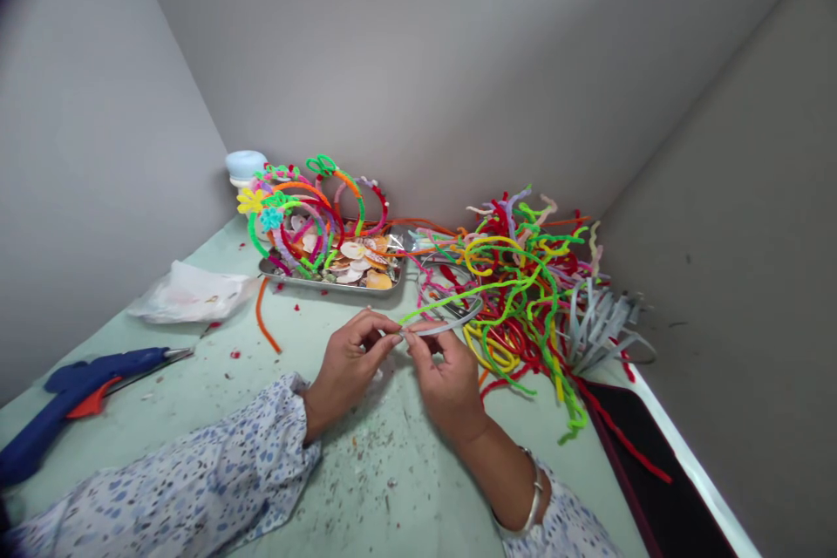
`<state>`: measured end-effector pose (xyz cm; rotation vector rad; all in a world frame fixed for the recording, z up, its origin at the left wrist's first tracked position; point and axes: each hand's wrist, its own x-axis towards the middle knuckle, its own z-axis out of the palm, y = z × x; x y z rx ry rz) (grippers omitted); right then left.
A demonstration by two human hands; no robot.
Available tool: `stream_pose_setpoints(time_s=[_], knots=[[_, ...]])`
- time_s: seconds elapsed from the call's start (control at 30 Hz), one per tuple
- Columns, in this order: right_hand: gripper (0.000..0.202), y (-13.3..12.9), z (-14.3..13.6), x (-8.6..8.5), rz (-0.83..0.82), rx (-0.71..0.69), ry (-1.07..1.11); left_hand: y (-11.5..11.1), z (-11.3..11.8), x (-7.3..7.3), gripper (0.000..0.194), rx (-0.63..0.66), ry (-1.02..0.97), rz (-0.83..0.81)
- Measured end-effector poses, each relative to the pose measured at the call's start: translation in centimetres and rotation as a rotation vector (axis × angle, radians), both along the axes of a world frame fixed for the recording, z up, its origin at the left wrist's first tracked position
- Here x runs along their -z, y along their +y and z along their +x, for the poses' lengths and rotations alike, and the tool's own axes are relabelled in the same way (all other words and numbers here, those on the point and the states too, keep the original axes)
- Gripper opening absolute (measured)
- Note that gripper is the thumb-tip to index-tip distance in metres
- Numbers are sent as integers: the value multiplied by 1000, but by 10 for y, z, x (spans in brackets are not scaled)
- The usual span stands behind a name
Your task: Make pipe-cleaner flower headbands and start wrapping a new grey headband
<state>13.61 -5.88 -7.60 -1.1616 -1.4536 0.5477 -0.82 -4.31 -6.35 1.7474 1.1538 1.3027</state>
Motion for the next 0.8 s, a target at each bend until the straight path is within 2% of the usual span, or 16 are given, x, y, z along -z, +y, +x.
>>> stream_pose_setpoints(time_s=[0.5,0.8], knots=[[12,0,0,-1,-20,-8,36,0,0,1,15,-46,-23,38],[11,1,1,-1,-15,-22,45,1,-1,3,15,-30,-2,50]])
